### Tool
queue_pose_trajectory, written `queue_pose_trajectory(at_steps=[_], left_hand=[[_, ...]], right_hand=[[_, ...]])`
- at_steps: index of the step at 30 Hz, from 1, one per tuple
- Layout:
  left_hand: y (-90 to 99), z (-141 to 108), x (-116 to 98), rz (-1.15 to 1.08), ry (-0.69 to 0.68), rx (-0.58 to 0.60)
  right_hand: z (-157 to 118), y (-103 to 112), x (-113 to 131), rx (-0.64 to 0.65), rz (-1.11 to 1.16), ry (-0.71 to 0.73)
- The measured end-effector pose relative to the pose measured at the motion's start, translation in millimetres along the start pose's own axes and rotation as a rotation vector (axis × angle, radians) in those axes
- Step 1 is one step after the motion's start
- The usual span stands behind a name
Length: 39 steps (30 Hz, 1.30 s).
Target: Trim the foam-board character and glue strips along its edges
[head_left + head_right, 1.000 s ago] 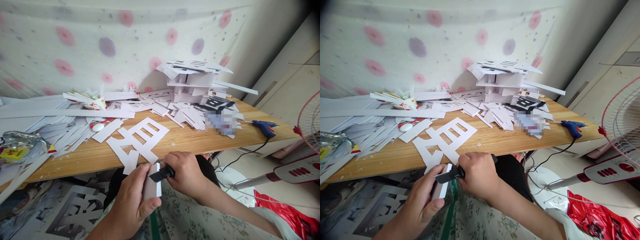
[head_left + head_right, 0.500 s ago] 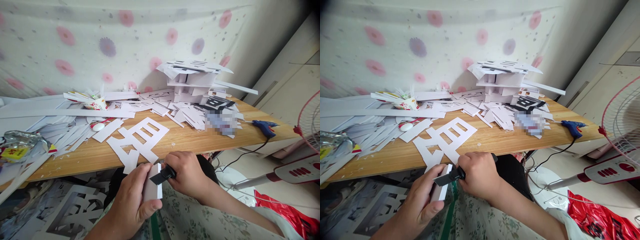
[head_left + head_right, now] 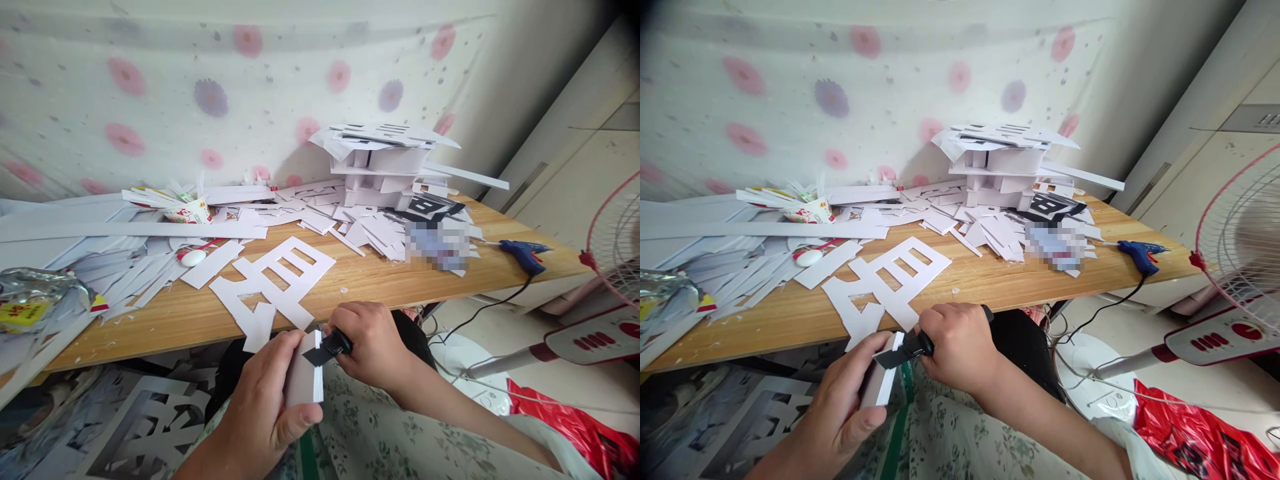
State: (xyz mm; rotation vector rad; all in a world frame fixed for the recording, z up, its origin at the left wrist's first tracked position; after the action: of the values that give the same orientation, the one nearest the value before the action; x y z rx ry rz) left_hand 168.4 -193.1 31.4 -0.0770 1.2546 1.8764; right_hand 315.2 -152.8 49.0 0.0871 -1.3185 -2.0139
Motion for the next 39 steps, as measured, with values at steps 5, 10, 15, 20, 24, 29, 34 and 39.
queue_pose_trajectory(at_steps=[5, 10, 15, 20, 24, 29, 34, 39], left_hand=[[-0.8, -1, -1, 0.024, -0.002, 0.009], [-0.2, -1, 1, 0.024, 0.004, 0.021], [-0.6, -1, 3, -0.022, 0.021, 0.037], [-1.6, -7, 11, -0.204, 0.111, 0.066], [-16.1, -7, 19, -0.761, 0.395, 0.163], [-35.9, -2, 7, -1.483, 0.569, 0.142], [-49.8, -4, 7, -1.725, 0.705, 0.139], [-57.4, -3, 12, -1.794, 0.837, 0.114]], right_hand=[[0, 0, -3, -0.021, -0.056, 0.004], [1, -4, -8, 0.011, -0.084, -0.035], [3, -9, -13, 0.081, -0.116, -0.086], [3, -12, -39, 0.157, -0.255, -0.288], [1, -12, -64, 0.174, -0.333, -0.384], [-3, -14, -105, 0.229, -0.416, -0.527], [-6, -16, -148, 0.215, -0.441, -0.515], [-6, -11, -158, 0.044, -0.427, -0.416]])
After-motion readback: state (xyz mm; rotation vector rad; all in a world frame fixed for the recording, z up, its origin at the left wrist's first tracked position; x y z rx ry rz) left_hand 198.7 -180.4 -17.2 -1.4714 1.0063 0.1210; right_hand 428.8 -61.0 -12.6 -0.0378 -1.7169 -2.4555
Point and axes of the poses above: each hand's wrist, its own z-axis towards the middle knuckle, its own y-axis out of the back of the hand, x = y × z, the point moved 7 cm from there along z, towards the middle knuckle
